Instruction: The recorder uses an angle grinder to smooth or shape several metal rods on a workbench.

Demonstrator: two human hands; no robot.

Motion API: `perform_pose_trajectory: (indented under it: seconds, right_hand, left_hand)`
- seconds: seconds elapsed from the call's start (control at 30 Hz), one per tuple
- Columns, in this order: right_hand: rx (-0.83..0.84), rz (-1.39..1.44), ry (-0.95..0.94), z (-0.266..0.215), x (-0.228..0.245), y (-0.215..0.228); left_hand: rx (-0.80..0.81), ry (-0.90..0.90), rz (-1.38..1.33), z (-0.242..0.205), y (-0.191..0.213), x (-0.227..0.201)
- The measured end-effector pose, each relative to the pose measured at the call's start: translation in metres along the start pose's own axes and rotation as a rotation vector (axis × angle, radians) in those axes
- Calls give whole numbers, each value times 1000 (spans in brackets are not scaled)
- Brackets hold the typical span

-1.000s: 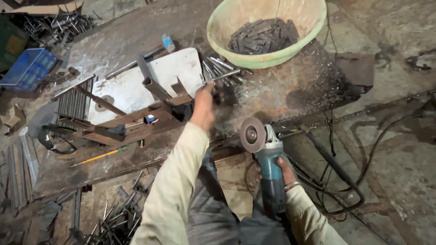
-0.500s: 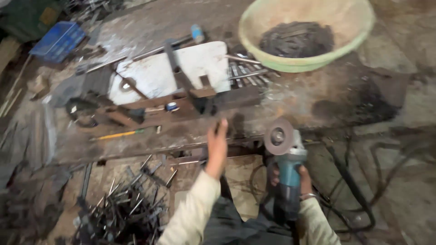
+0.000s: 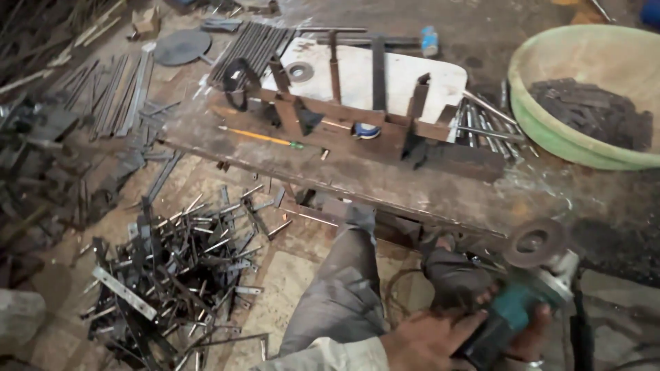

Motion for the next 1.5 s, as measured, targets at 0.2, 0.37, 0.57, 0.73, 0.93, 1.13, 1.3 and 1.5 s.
perform_pose_trajectory:
  seconds: [0.2, 0.37, 0.57, 0.73, 0.93, 1.13, 1.3, 1.5]
  right_hand:
    - [-111, -115, -51, -29, 26, 30]
    - [-109, 33, 29, -52, 15, 40]
    - [-121, 243, 166, -75, 28, -36]
    - [-23, 321, 273, -69, 42, -86]
    - [-261, 29, 282, -65, 90, -106]
    - [-638, -427, 189, -72, 97, -155]
    - [-891, -318, 263, -82, 75, -139]
    - [-995, -322, 259, -118, 80, -98]
  left_hand:
    - [149, -130, 76, 14, -26, 20]
    - [283, -306, 74, 16, -45, 28]
    - [296, -411, -112, 18, -30, 13]
    - [376, -97, -695, 33, -48, 10]
    - [437, 112, -867, 60, -53, -30]
    - [-105, -139, -402, 77, -22, -37]
    - [22, -126, 90, 73, -28, -45]
    - [216, -144, -12, 59, -30, -51]
Point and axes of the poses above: each hand's wrist, its own z-axis towards the middle knuckle, its own y-axis out of the back of the hand, x = y × z, the point moved 6 cm from there along z, towards the middle knuckle, and after that the axes turned 3 degrees about x, right-handed, at the moved point
